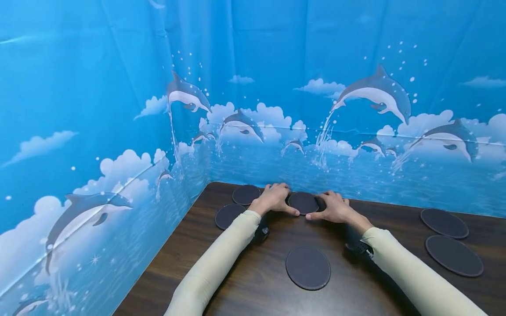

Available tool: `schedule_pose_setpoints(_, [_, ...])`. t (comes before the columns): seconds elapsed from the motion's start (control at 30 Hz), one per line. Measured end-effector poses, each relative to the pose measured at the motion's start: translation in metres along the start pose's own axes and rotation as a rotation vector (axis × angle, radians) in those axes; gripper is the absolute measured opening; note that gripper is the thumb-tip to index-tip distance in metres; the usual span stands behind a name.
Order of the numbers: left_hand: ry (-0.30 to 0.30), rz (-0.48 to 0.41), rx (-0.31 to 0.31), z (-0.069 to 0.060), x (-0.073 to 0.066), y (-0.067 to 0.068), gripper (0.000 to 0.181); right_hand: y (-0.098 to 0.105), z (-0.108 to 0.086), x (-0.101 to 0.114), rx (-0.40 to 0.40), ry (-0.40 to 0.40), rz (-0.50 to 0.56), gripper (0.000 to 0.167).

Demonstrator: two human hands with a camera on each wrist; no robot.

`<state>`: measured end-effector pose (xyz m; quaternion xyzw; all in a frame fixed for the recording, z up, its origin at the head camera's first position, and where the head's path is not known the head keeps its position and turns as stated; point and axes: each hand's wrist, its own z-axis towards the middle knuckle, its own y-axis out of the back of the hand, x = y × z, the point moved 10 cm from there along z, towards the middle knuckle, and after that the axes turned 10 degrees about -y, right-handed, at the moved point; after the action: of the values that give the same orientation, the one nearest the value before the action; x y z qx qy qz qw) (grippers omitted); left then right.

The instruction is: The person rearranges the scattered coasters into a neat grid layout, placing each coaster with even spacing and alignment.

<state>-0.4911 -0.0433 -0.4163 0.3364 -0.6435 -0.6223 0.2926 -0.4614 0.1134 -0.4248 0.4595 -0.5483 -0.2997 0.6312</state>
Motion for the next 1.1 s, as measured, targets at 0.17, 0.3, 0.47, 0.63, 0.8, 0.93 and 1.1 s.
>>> schedule_pose_setpoints(0.17, [-0.01,-0.022,-0.013,0.0001,-0.0006,0.0044,0.08,0.0051,0.0055,0.0001,0.008,-0.041,-0.018,0.098])
schedule_pose_setpoints(0.3, [-0.008,-0.033,-0.01,-0.0013,-0.0005,0.0048,0.081,0.0052,0.0074,-0.0001,0.019,-0.049,-0.017,0.098])
schedule_pose_setpoints(0.47, [-0.009,-0.028,-0.004,-0.0019,-0.001,0.0034,0.082,0.005,0.0071,0.0009,0.023,-0.041,-0.006,0.097])
schedule_pose_setpoints(0.63, [-0.029,-0.015,0.01,-0.0008,-0.0039,-0.001,0.083,0.0032,0.0067,-0.0005,0.039,-0.042,-0.016,0.094])
schedule_pose_setpoints(0.8, [-0.035,-0.007,0.019,0.0007,-0.0048,-0.0038,0.083,0.0026,0.0071,-0.0019,0.043,-0.038,-0.006,0.09])
schedule_pose_setpoints(0.93, [-0.037,-0.005,0.02,0.0012,-0.0051,-0.0037,0.081,0.0018,0.0078,-0.003,0.048,-0.039,0.003,0.09])
schedule_pose_setpoints(1.1, [-0.04,0.002,0.021,0.0018,-0.0051,-0.0024,0.079,0.0036,0.009,-0.0023,0.048,-0.034,0.012,0.088])
